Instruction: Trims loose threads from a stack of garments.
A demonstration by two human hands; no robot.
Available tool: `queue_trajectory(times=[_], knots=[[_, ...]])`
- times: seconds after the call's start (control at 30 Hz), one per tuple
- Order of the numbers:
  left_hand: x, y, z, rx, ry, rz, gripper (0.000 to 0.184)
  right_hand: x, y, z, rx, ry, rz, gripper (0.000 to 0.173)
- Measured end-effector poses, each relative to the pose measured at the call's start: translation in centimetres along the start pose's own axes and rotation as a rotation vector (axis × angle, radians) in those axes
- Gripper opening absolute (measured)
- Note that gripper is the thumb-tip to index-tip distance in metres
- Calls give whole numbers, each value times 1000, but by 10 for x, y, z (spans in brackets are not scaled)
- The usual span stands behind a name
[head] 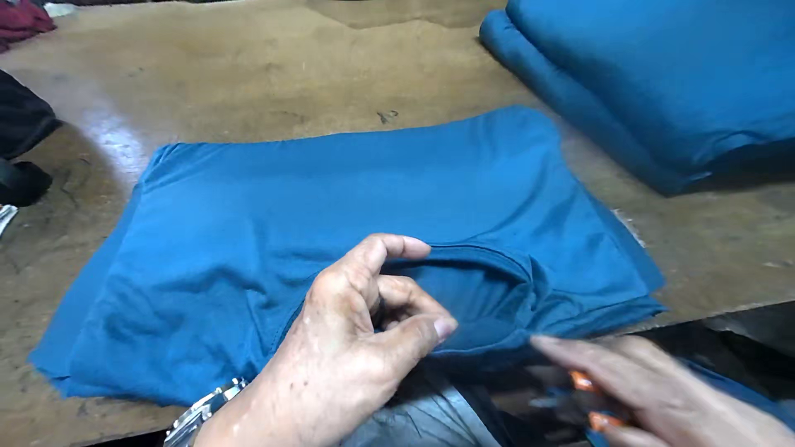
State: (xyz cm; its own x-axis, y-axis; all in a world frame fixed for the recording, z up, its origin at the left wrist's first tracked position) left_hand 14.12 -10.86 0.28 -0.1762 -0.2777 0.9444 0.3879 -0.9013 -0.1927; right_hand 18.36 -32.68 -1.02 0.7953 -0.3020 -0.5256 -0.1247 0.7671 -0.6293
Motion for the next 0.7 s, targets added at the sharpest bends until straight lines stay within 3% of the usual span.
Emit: queue_trajectory(times=[0.03,0.1,0.17,0.27,0.47,0.7], knots=[[-4,2,1,-6,-46,-77,34,2,-4,3,39,-10,-28,46],[-9,4,1,-5,-108,-157,49,8,-9,7,72,13,1,50],[-11,4,1,-16,-118,-174,51,15,-9,6,101,85,87,47],[-13,4,-1,-136,-96,-153,54,23,-8,4,186,155,138,23],[-5,12,-2,-368,77,-78,69,34,-8,1,243,339,255,10],[-11,12,3,-474,14,-42,78,36,-5,3,275,380,329,24]])
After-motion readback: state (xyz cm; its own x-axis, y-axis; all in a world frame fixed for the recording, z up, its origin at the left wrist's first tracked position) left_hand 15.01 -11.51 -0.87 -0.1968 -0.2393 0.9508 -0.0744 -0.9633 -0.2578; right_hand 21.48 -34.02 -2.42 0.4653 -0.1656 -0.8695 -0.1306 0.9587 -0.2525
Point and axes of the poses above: each hand's wrist, its own z-axis towards the middle knuckle, its own y-axis out of the palm, x = y × z, the point moved 6 cm from there along z, towards the middle knuckle, and after that the axes turned 14 degrees about x, right-handed, at the moved point
